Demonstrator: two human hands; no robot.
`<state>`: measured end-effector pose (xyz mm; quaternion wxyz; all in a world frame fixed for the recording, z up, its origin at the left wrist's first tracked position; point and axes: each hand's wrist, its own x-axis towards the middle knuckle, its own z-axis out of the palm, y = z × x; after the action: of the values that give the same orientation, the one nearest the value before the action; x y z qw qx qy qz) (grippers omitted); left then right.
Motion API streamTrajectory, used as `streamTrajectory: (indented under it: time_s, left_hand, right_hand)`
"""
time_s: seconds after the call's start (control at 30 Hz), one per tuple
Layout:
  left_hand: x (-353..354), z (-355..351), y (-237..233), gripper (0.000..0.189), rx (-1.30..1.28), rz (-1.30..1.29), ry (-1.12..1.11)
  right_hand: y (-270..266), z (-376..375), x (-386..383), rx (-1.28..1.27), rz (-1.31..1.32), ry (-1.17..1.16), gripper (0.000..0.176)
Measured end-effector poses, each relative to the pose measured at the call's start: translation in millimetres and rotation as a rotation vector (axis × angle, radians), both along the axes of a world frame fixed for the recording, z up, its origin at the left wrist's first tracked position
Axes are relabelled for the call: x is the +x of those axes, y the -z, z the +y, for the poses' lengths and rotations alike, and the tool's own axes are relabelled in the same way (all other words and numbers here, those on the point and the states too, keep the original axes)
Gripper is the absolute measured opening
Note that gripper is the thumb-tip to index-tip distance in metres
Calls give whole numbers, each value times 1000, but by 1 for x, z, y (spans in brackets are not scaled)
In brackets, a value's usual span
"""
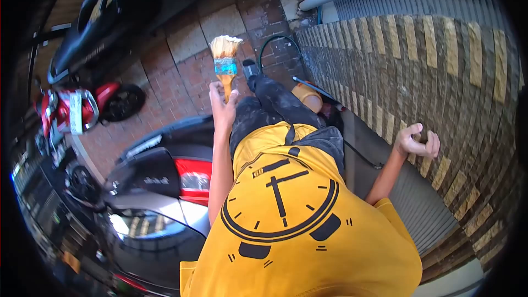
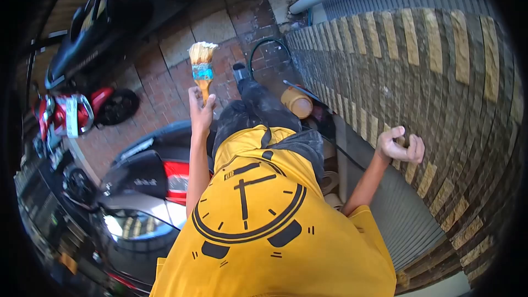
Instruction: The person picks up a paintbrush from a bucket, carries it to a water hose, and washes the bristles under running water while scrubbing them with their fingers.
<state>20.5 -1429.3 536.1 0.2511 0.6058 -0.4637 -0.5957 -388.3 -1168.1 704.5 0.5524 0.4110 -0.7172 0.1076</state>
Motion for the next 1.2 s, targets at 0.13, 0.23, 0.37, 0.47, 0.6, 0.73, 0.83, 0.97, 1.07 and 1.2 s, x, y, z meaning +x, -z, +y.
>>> streamTrajectory:
  time_s: [0.13,0.23,0.37,0.47,0.6,0.73,0.83,0.97,1.07,1.2]
  left_hand:
    - [2,-98,-9,31,-49,-154,203]
    - [-25,-159,-34,32,-4,-152,296]
    - [-65,-226,-19,35,184,-92,518]
    - [-104,-271,0,35,285,-130,655]
    - [-116,-333,45,29,192,-310,978]
    - [-111,-401,97,38,-45,-584,1176]
    - [-117,-430,120,35,-222,-563,1249]
    - [-176,-410,162,62,-177,-668,1236]
    - [-218,-391,282,78,-252,-625,1226]
    - [-288,-366,399,88,-298,-856,1491]
  right_hand:
    - [2,0,3,25,-17,164,32]
    - [0,-3,6,6,-52,189,36]
    - [-4,-35,20,-153,-142,240,40]
    - [9,-83,40,-343,-200,282,35]
    - [72,-198,116,-671,-622,199,17]
    - [158,-276,172,-514,-1085,299,12]
    - [257,-322,196,-612,-1520,352,11]
    - [485,-316,212,-696,-2043,308,19]
    - [623,-301,193,-555,-2182,532,19]
    - [747,-283,141,-804,-2148,536,14]
